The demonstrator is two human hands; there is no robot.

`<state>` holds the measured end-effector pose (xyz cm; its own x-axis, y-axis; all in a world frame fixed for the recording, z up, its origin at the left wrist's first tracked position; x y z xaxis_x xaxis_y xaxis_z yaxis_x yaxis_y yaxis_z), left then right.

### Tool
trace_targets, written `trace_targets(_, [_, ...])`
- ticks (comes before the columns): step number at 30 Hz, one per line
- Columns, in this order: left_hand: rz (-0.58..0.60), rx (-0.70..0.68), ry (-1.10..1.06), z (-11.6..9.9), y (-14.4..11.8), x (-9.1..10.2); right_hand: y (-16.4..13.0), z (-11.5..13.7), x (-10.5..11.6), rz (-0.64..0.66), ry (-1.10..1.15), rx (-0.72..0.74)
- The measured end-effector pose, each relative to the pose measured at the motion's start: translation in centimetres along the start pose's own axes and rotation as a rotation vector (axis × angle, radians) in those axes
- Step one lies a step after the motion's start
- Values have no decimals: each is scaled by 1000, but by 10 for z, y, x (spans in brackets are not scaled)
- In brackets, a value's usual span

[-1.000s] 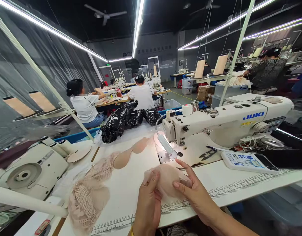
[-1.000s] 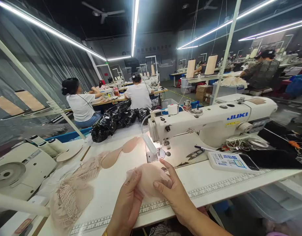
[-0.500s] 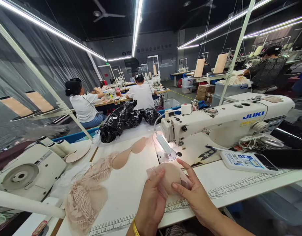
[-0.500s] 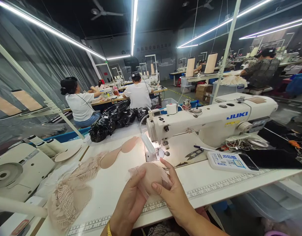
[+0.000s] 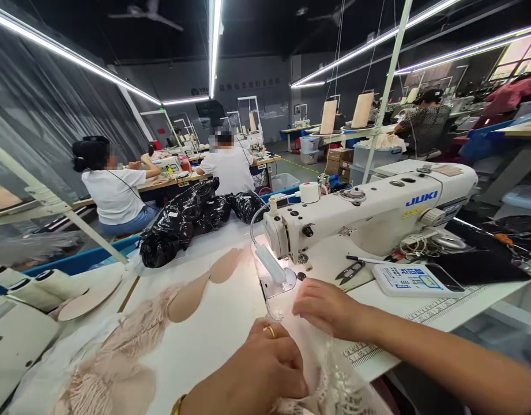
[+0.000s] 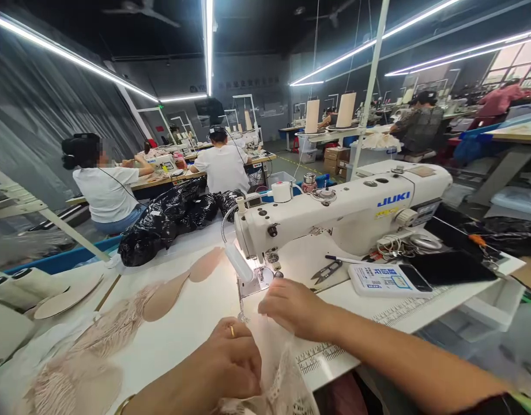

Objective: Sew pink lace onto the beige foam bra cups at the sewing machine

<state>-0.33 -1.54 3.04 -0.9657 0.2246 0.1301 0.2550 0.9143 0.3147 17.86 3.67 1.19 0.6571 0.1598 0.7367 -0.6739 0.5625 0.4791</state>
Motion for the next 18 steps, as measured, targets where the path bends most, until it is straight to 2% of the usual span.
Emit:
trace_targets(2, [269,-77,181,0,16,-12,13,-12,-8,71,-245,171])
trace_targets(4, [589,-172,466,-2,28,-26,23,-27,-16,123,-344,197])
trace_targets(5, [699,-197,585,-3,34,-30,26,-33,-18,133,-347,180])
trace_targets(7, [787,-184,709,-5,44,-31,28,-39,-16,126,-309,129])
trace_targets(9, [793,-148,753,-7,49,-31,26,-39,-9,116,-203,71])
trace_targets(12, [743,-111,779,-3,50,-34,21,-36,-3,150,-120,14])
trace_targets(18, [501,-111,780,29,43,-44,22,-46,-5,159,-229,-64])
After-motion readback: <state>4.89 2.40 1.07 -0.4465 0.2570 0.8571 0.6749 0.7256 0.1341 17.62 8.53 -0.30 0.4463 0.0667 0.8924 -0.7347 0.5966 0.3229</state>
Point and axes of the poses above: each hand's wrist, its own y-axis towards the middle knuckle, its own x-axis out of the back of the hand, z = x × y, the point moved 6 cm from there along y, towards the middle knuckle, and after that the axes turned 10 degrees about -x, right-handed, at the moved point
